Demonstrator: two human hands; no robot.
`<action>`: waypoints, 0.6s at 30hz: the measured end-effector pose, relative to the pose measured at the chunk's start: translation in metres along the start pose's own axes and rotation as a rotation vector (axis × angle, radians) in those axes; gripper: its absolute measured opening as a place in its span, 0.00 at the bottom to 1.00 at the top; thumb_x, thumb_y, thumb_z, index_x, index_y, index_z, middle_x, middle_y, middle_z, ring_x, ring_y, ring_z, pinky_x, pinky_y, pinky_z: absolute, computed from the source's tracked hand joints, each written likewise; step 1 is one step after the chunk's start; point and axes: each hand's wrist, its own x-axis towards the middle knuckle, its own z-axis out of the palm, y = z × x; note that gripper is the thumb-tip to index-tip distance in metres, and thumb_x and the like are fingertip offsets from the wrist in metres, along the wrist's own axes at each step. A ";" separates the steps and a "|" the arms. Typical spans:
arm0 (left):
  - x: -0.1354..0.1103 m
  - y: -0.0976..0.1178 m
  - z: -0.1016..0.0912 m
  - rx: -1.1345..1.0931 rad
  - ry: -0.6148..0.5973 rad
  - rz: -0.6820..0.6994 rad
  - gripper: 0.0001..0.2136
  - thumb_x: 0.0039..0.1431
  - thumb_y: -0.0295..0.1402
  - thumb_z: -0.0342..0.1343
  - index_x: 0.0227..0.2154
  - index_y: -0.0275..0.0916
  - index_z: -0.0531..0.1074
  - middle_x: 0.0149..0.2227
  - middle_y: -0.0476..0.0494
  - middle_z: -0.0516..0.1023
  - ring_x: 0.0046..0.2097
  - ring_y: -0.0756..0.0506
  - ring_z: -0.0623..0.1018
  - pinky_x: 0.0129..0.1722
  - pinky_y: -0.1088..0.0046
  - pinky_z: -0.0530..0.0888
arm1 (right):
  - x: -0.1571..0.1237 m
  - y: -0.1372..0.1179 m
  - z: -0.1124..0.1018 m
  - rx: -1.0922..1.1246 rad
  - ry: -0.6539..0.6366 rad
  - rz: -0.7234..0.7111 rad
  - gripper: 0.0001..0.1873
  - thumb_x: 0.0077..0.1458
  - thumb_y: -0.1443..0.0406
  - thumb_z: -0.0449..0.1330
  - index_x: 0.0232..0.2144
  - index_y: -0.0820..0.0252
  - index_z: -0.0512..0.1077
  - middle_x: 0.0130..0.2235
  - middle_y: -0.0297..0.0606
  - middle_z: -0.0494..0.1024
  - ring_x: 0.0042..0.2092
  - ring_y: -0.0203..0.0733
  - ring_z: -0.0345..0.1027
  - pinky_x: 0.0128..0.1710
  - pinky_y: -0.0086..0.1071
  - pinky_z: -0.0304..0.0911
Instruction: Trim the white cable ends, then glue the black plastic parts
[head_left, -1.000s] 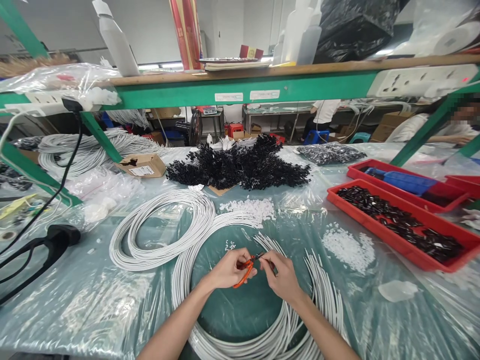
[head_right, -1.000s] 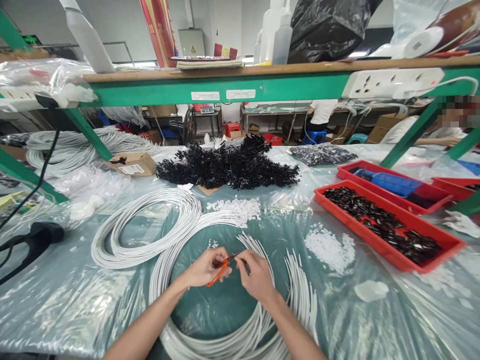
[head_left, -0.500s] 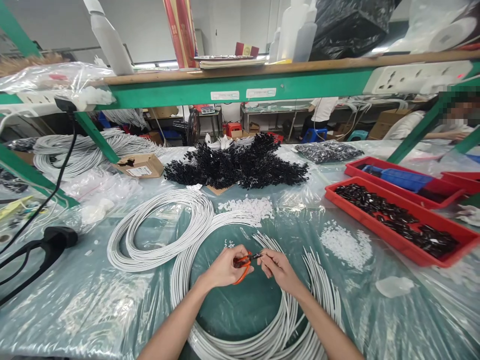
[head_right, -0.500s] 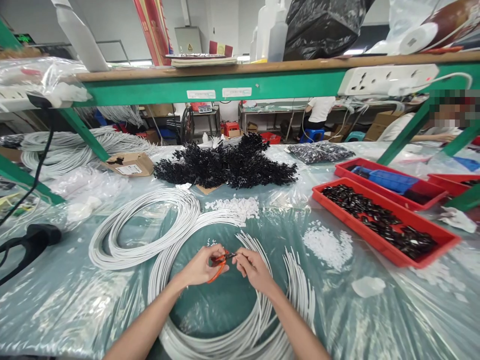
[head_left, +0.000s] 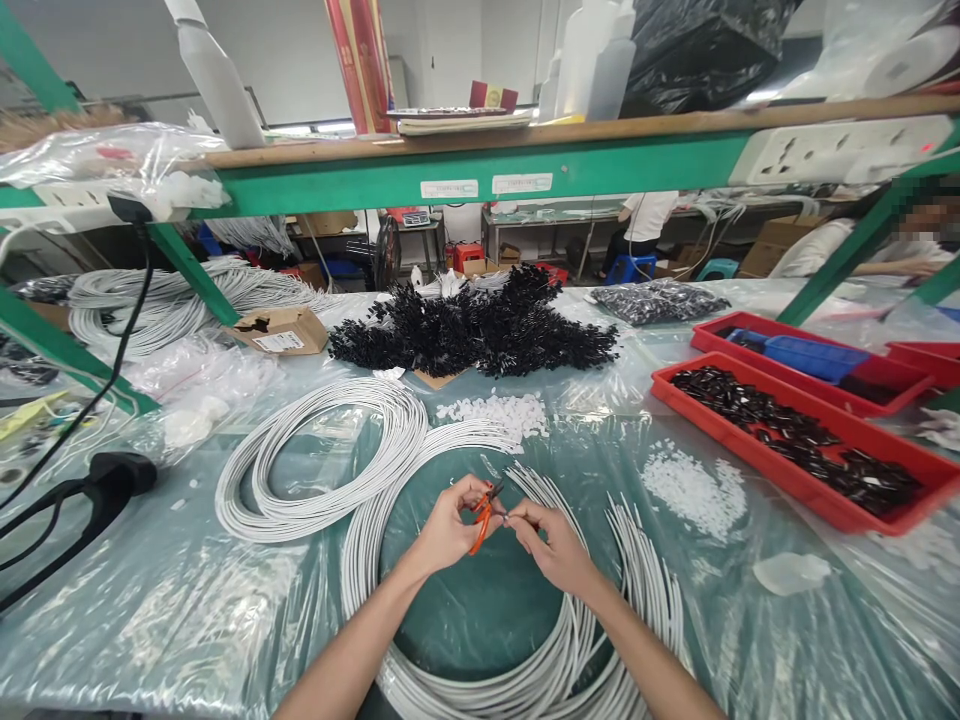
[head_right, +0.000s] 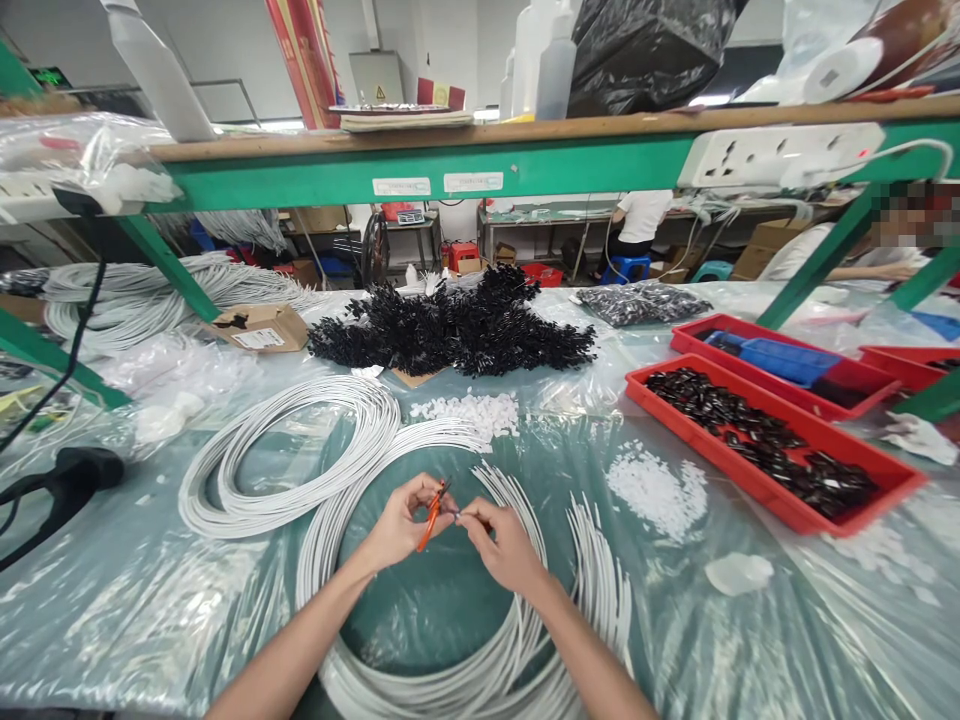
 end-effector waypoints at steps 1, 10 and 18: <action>0.000 0.000 0.000 -0.005 0.000 -0.003 0.12 0.59 0.33 0.68 0.37 0.36 0.70 0.38 0.43 0.81 0.38 0.48 0.78 0.41 0.74 0.72 | 0.000 0.000 0.000 -0.012 -0.001 0.000 0.26 0.71 0.45 0.50 0.29 0.57 0.65 0.23 0.30 0.61 0.24 0.36 0.51 0.26 0.32 0.46; 0.000 0.006 0.001 -0.174 -0.074 -0.054 0.14 0.57 0.33 0.71 0.35 0.35 0.70 0.32 0.47 0.78 0.32 0.52 0.76 0.35 0.78 0.70 | -0.002 -0.003 0.001 0.052 -0.060 0.012 0.30 0.69 0.40 0.50 0.31 0.59 0.70 0.22 0.30 0.63 0.24 0.35 0.55 0.27 0.31 0.50; 0.002 0.012 0.002 -0.375 -0.124 -0.109 0.20 0.48 0.36 0.76 0.30 0.33 0.69 0.28 0.46 0.77 0.28 0.51 0.76 0.31 0.77 0.71 | -0.002 -0.007 0.006 0.188 -0.129 0.048 0.32 0.66 0.37 0.52 0.32 0.58 0.68 0.21 0.29 0.65 0.22 0.34 0.57 0.25 0.29 0.53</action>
